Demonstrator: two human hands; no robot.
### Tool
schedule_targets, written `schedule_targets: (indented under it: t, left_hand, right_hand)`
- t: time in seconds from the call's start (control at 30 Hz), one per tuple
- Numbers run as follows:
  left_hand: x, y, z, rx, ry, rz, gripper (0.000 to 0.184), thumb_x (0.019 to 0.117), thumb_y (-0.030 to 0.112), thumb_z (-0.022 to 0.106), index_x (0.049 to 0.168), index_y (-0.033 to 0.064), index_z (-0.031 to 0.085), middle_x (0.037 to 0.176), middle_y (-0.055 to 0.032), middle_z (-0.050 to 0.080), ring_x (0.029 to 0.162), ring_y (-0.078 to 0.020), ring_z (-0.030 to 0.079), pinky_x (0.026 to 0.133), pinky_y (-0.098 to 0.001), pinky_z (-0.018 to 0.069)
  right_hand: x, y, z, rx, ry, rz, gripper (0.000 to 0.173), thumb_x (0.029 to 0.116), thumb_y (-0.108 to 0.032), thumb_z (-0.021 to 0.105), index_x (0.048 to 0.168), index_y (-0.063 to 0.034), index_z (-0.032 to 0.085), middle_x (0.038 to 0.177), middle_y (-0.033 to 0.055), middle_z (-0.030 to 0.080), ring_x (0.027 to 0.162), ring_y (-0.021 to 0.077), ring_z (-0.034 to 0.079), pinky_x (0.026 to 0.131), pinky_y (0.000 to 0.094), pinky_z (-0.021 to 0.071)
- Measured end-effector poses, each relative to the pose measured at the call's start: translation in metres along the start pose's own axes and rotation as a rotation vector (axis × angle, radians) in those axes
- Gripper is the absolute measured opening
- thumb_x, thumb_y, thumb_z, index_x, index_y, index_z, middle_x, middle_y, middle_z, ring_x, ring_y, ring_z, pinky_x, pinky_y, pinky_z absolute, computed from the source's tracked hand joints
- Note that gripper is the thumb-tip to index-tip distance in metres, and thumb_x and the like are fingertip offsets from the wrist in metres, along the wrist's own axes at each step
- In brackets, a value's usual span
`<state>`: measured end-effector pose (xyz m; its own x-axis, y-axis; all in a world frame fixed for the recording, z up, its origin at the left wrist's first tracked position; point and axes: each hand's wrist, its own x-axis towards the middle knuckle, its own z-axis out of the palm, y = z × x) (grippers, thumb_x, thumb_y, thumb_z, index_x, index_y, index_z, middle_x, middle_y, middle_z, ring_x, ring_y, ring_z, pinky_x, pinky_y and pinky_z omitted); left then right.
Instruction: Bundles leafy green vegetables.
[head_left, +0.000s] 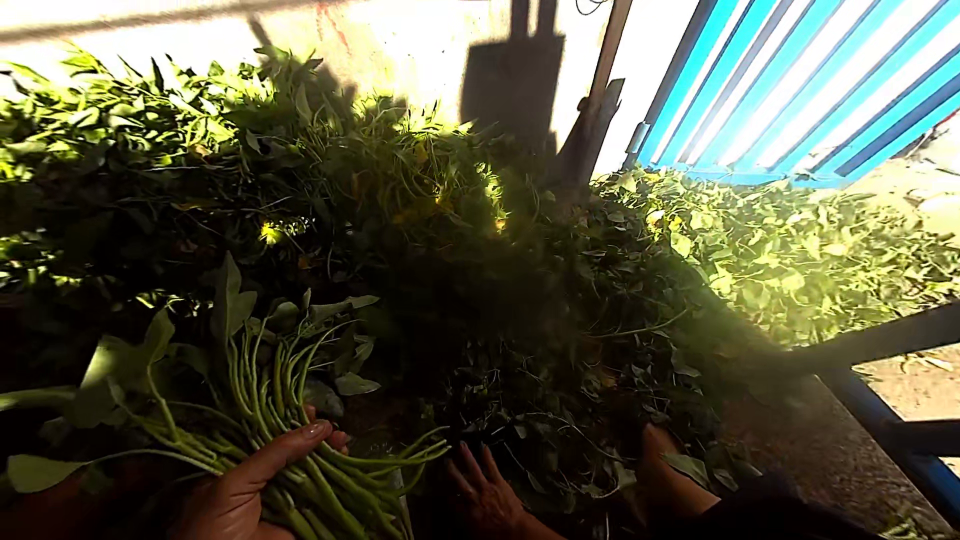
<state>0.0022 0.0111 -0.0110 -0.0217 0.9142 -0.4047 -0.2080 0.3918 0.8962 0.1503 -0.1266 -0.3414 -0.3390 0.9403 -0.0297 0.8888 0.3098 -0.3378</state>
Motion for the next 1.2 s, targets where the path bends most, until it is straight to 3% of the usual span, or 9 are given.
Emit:
schedule_targets:
  t: [0.2, 0.37, 0.47, 0.63, 0.7, 0.87, 0.97, 1.03, 1.2]
  left_hand:
    - [0.005, -0.006, 0.007, 0.02, 0.043, -0.015, 0.016, 0.0942, -0.006, 0.056, 0.109, -0.0004, 0.058, 0.083, -0.0125, 0.071, 0.073, -0.024, 0.072, 0.073, -0.0414, 0.0638]
    - [0.008, 0.0, 0.004, 0.008, 0.066, 0.058, 0.014, 0.0957, -0.005, 0.055, 0.108, -0.0014, 0.06, 0.083, -0.0146, 0.071, 0.071, -0.0238, 0.073, 0.068, -0.0391, 0.0643]
    - [0.007, -0.002, -0.005, 0.062, 0.031, 0.101, 0.015, 0.0983, 0.002, 0.054, 0.109, 0.0063, 0.065, 0.088, -0.0078, 0.073, 0.076, -0.0179, 0.074, 0.07, -0.0359, 0.0648]
    - [0.005, 0.001, -0.009, 0.098, 0.04, 0.087, 0.013, 0.1035, 0.01, 0.055, 0.116, 0.0116, 0.06, 0.094, -0.0041, 0.07, 0.082, -0.018, 0.074, 0.076, -0.0377, 0.0652]
    - [0.003, -0.001, -0.008, 0.086, 0.041, 0.082, 0.015, 0.1029, 0.01, 0.055, 0.117, 0.0112, 0.059, 0.093, -0.0046, 0.071, 0.081, -0.0187, 0.074, 0.077, -0.0387, 0.065]
    - [0.002, 0.0, -0.009, 0.09, 0.043, 0.08, 0.017, 0.1012, 0.009, 0.056, 0.117, 0.0116, 0.06, 0.096, -0.0044, 0.071, 0.083, -0.0191, 0.074, 0.078, -0.0401, 0.0648]
    - [0.0, 0.0, -0.013, 0.08, 0.031, 0.086, 0.018, 0.1021, 0.009, 0.054, 0.119, 0.0108, 0.06, 0.096, -0.0048, 0.071, 0.082, -0.0185, 0.074, 0.078, -0.0393, 0.0645]
    - [-0.001, 0.001, -0.017, 0.077, 0.027, 0.103, 0.019, 0.1018, 0.008, 0.055, 0.12, 0.0096, 0.06, 0.096, -0.0059, 0.071, 0.082, -0.0192, 0.074, 0.077, -0.0397, 0.0649]
    - [-0.005, 0.003, -0.026, 0.028, 0.02, 0.095, 0.016, 0.1025, 0.009, 0.056, 0.117, 0.0105, 0.061, 0.094, -0.0048, 0.071, 0.081, -0.0189, 0.074, 0.077, -0.0393, 0.0652]
  right_hand:
    - [0.038, 0.086, -0.011, 0.04, -0.336, 0.341, 0.069, 0.0884, -0.037, 0.073, 0.15, -0.0141, 0.054, 0.171, 0.0173, 0.02, 0.156, 0.0505, 0.005, 0.116, 0.0811, -0.0013]
    - [-0.011, 0.175, -0.067, 0.001, -0.392, 0.567, 0.043, 0.0976, -0.026, 0.063, 0.137, -0.0076, 0.064, 0.158, 0.019, 0.044, 0.152, 0.0484, 0.026, 0.117, 0.0791, 0.007]
    - [-0.032, 0.192, -0.091, -0.09, -0.204, 0.822, 0.04, 0.0974, -0.007, 0.064, 0.137, -0.0018, 0.063, 0.157, 0.0336, 0.037, 0.148, 0.0612, 0.021, 0.112, 0.0853, 0.0098]
    - [-0.045, 0.126, -0.084, -0.21, 0.062, 0.266, 0.061, 0.0944, -0.043, 0.068, 0.144, -0.0081, 0.059, 0.162, 0.0267, 0.035, 0.152, 0.0517, 0.023, 0.117, 0.0783, 0.0155]
    - [-0.068, 0.069, -0.057, -0.043, -0.144, -0.096, 0.064, 0.0921, -0.051, 0.069, 0.141, -0.01, 0.061, 0.164, 0.0203, 0.036, 0.154, 0.0457, 0.024, 0.12, 0.0747, 0.0152]
    - [-0.153, -0.048, 0.025, 0.124, -0.57, -0.635, 0.051, 0.0963, -0.009, 0.064, 0.146, -0.0086, 0.057, 0.166, 0.0129, 0.035, 0.158, 0.0398, 0.016, 0.121, 0.0732, 0.0106]
    - [-0.173, -0.041, 0.042, 0.219, -0.759, -0.531, 0.057, 0.1022, -0.001, 0.05, 0.158, -0.007, 0.04, 0.172, 0.0086, 0.02, 0.16, 0.034, 0.006, 0.126, 0.0639, 0.0085]
    - [-0.164, -0.001, 0.037, 0.282, -0.815, -0.395, 0.058, 0.103, 0.002, 0.046, 0.159, -0.0113, 0.038, 0.173, 0.0018, 0.017, 0.159, 0.0329, 0.015, 0.12, 0.0605, 0.0308]
    - [-0.119, 0.12, -0.047, 0.136, -0.698, 0.102, 0.054, 0.1033, -0.005, 0.05, 0.156, -0.013, 0.044, 0.166, 0.0115, 0.035, 0.15, 0.0378, 0.036, 0.114, 0.0604, 0.0399]
